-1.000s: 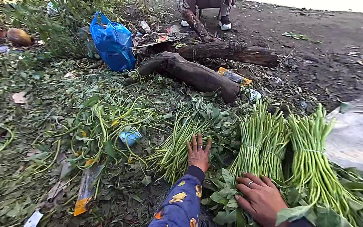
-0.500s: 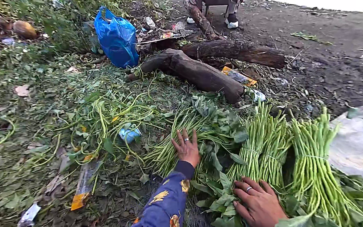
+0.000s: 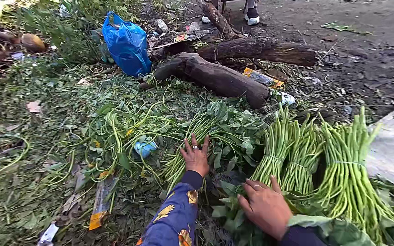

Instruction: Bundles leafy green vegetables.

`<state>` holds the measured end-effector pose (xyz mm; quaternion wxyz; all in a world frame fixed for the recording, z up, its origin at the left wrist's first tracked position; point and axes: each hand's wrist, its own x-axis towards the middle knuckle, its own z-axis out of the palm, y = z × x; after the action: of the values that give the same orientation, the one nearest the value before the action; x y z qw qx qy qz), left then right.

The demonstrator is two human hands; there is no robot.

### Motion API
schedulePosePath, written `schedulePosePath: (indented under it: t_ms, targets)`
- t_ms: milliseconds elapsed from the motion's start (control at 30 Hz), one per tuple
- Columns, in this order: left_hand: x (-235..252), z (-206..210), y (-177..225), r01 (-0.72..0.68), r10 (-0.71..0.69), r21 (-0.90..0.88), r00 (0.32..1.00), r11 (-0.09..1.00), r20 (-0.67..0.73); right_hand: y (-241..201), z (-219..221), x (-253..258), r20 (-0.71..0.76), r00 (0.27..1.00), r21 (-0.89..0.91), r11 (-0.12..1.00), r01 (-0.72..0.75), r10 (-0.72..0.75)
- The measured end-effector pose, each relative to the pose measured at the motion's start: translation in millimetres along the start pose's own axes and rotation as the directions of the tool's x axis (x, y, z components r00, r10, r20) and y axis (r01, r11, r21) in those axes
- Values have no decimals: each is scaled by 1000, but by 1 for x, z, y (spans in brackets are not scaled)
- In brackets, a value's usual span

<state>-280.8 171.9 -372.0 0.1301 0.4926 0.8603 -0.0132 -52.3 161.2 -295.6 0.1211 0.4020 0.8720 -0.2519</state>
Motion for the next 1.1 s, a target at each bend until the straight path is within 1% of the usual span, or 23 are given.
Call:
schedulePosePath:
  t_ms: [33,67,100,133,167,200,233,267,333,367,400,433,467,500,567,667,733,833,900,967,1000,1033,1100]
  targets:
    - [-1,-1,3,2,-2,-18,1000,1000,14,-18,5,17,-68,998,142,990,-2,12]
    - [-2,-3,5,6,-5,-26,999,1000,39,-32,12,36,-89,994,379,925,-27,65]
    - [-3,-7,7,6,-3,-34,997,999,83,-40,22,56,-10,986,665,738,-118,167]
    - [-3,-13,6,-5,14,-59,989,998,144,-44,35,74,105,958,879,425,-214,266]
    - [-2,-21,3,-26,50,-115,976,993,210,-45,44,90,201,922,963,106,-248,331]
    - [0,-33,-6,-56,114,-226,961,973,252,-46,48,102,275,888,961,-137,-241,369]
    - [2,-43,-20,-78,174,-387,960,919,221,-45,50,110,332,861,931,-283,-232,386]
    - [5,-49,-37,-84,177,-550,977,831,119,-42,53,114,362,849,908,-351,-227,386]
    - [16,-53,-66,-80,-10,-705,992,705,-123,-38,60,114,362,852,899,-383,-212,379]
    - [25,-49,-77,-39,-122,-711,977,702,-174,-37,63,114,353,857,900,-386,-202,375]
    - [32,-45,-84,63,-190,-673,975,737,-117,-36,66,114,347,858,902,-386,-194,379]
    - [35,-39,-86,168,-211,-597,977,784,-3,-34,67,115,345,859,901,-390,-191,378]
    - [36,-31,-83,233,-204,-495,973,837,112,-34,68,116,346,861,899,-395,-190,373]
    - [35,-22,-77,248,-185,-390,964,887,194,-33,70,116,344,864,898,-397,-189,367]
    - [29,-14,-61,210,-141,-244,952,947,272,-31,75,116,316,883,903,-395,-168,347]
    - [5,-26,-34,82,-23,-167,945,983,327,-27,82,113,224,915,909,-411,-72,335]
    - [-21,-34,-13,30,37,-177,931,984,363,-27,85,112,180,916,900,-436,-6,358]
    - [-57,-38,12,-10,83,-205,933,979,349,-24,89,111,149,912,870,-489,63,382]
    - [-60,-40,14,14,74,-253,938,967,339,-23,90,110,158,904,865,-497,67,397]
    - [-40,-37,0,150,-22,-397,951,906,308,-23,91,110,149,899,873,-481,76,412]
    - [-26,-35,-9,249,-92,-466,939,849,332,-24,90,109,145,898,875,-478,80,415]
    - [-12,-30,-19,332,-155,-499,919,801,363,-25,91,110,143,898,874,-478,83,417]
    - [9,-22,-31,422,-235,-467,882,777,408,-22,93,112,139,903,873,-481,82,406]
